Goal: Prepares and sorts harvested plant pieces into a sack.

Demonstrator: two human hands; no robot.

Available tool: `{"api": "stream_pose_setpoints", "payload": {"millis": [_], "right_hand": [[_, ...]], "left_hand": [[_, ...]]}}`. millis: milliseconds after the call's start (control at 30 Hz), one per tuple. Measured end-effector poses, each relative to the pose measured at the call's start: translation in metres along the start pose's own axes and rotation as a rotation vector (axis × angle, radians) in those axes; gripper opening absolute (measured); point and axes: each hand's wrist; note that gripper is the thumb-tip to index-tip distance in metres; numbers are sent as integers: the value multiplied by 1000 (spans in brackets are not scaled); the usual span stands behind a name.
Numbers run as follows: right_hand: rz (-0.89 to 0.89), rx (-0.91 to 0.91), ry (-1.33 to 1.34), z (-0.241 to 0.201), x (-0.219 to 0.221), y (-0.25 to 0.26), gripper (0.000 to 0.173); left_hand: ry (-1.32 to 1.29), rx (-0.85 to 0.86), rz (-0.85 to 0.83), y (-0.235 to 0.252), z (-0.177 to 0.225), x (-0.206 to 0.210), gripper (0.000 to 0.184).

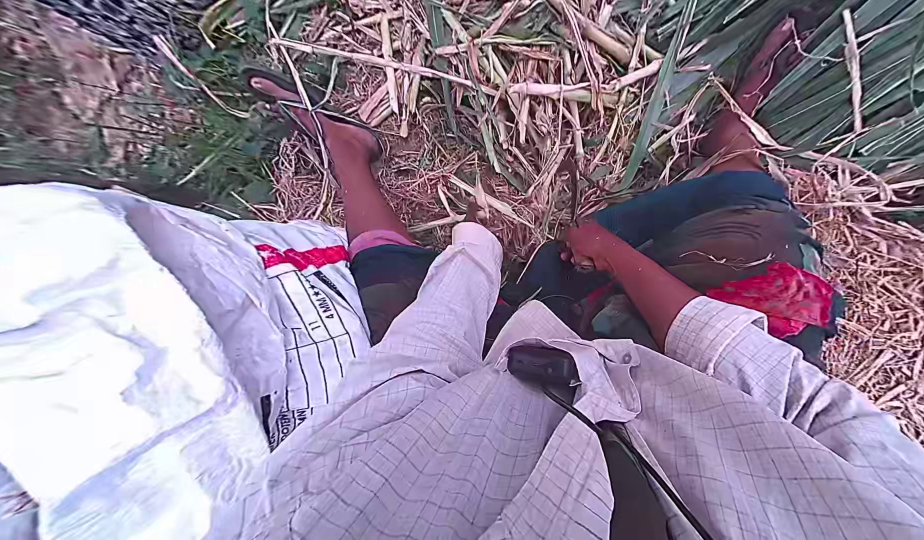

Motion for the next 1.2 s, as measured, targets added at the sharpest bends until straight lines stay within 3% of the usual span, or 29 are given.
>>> {"api": "stream_pose_setpoints", "payload": {"millis": [67,133,200,233,333,433,500,567,667,900,1000,1200], "right_hand": [[-16,-25,-74,-1,-3,0,31],[-22,-29,-80,-1,-10,3,27],[28,-30,-22,-2,-16,7,23],[84,-20,18,-1,-17,9,22],[254,13,138,2,-17,17,18],[218,12,168,6,-13,21,25],[172,38,182,6,-13,21,36],[193,44,180,5,-13,22,29],[217,40,160,2,-14,22,25],[182,-14,200,-6,-6,12,27],[155,-7,195,-1,1,11,25],[160,23,174,-6,-5,16,28]], "left_hand": [[-165,463,227,80,-42,13,60],[-375,588,183,116,-37,20,64],[-314,497,140,117,-15,21,38],[-158,431,169,122,-10,22,38],[244,333,181,140,-11,40,59],[472,320,151,160,-19,79,80],[498,292,155,171,-22,104,84],[558,283,124,175,-24,120,91],[822,266,-37,143,-18,126,92],[549,356,106,152,-31,134,104],[619,310,143,155,-33,145,125],[749,197,187,162,-30,144,124]]}}
Point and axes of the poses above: each hand's wrist, its own y-axis towards the middle knuckle, its own x-axis out of the palm, z = x × y, and after that the axes turned 8 degrees about y, right-handed
